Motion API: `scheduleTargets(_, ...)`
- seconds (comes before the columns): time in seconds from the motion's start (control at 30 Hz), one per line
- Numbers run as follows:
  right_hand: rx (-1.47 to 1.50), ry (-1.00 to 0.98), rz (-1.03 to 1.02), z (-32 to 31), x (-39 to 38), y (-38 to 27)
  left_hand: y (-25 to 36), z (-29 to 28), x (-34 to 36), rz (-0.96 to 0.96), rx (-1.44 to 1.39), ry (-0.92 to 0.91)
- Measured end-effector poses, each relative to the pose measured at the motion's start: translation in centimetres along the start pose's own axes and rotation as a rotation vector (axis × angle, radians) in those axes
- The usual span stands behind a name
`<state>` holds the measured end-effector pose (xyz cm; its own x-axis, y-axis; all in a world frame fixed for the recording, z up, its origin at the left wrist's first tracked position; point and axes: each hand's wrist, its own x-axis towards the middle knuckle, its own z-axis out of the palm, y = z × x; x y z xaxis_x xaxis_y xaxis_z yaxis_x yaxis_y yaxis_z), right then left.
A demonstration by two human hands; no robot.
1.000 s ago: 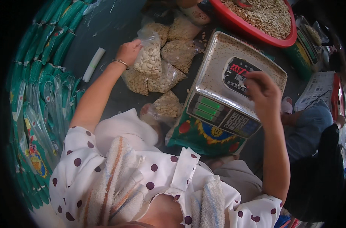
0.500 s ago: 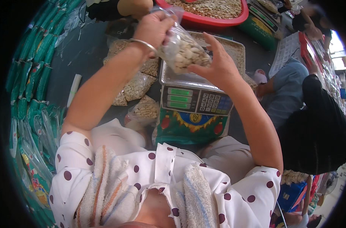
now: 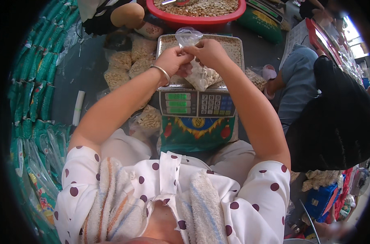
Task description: The person sits on the floor and weighs peanuts using a digital scale. They repeatedly transfer peanuts from a large bulk bag into small clear plastic bags, place them on the scale to check the weight, and adjust the contents by hand to reach a target amount.
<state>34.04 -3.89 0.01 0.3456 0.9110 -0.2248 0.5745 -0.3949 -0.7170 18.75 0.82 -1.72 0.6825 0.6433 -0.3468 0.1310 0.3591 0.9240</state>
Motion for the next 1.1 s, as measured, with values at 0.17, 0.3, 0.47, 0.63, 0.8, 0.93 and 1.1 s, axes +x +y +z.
scheduleTargets(0.17,-0.193,0.180,-0.072,-2.2,0.7,2.6,0.0,-1.9,-1.4,-0.107,-0.056,0.094)
scheduleTargets(0.3,-0.321,0.488,0.011,-6.3,-1.8,2.3,0.3,-2.2,-2.8,-0.075,-0.011,0.170)
scheduleTargets(0.47,-0.200,0.260,-0.842,0.2,-3.0,-0.3,0.1,-0.7,-2.6,-0.009,0.021,0.132)
scheduleTargets(0.63,-0.672,-0.069,-0.583,-1.3,-1.9,2.2,0.6,-3.0,-2.5,0.092,0.212,0.224)
scheduleTargets(0.8,-0.794,0.095,-0.482,-8.4,-2.5,5.3,0.6,-5.2,-2.9,0.127,0.310,0.179)
scheduleTargets(0.93,-0.824,0.283,-0.687,-7.0,-4.8,1.9,0.4,-4.1,-2.4,0.160,0.529,0.157)
scheduleTargets(1.1,-0.619,0.186,-0.659,-4.8,-4.0,-2.1,0.8,-4.5,-2.9,0.279,0.724,0.156)
